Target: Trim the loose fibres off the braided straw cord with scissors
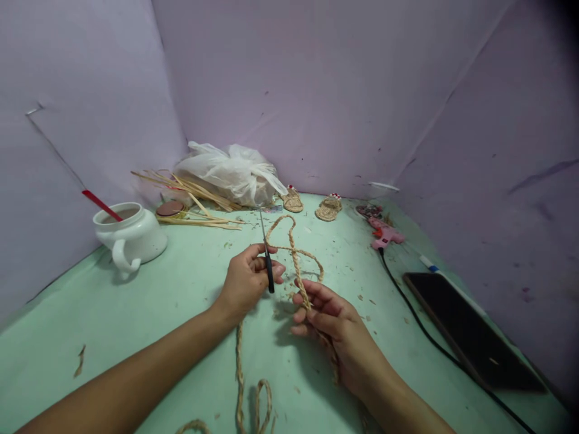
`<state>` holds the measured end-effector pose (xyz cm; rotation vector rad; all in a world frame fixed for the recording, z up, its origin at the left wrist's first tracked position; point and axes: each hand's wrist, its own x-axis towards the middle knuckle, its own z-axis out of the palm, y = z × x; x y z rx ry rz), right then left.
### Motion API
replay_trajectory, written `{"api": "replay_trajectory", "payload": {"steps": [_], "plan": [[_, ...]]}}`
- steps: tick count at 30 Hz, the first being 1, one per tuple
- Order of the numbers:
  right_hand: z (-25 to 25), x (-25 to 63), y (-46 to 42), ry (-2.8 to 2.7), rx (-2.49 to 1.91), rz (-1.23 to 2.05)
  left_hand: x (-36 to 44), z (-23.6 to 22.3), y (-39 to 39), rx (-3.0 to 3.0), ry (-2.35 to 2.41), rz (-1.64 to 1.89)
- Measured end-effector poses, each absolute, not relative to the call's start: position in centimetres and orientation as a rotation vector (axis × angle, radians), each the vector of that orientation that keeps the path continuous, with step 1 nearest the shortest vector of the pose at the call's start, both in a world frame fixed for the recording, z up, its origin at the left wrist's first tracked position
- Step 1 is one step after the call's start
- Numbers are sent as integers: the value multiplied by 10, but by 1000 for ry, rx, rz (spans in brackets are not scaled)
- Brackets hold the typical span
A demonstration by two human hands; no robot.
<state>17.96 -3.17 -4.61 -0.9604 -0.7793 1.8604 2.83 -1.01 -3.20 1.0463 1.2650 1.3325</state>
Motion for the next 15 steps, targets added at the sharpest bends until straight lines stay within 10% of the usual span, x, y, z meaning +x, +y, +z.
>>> {"api": "replay_trajectory", "payload": {"steps": [15], "plan": [[-51,190,-17,-734,-1130,1552,26,-43,-24,2267,1538,732]]}}
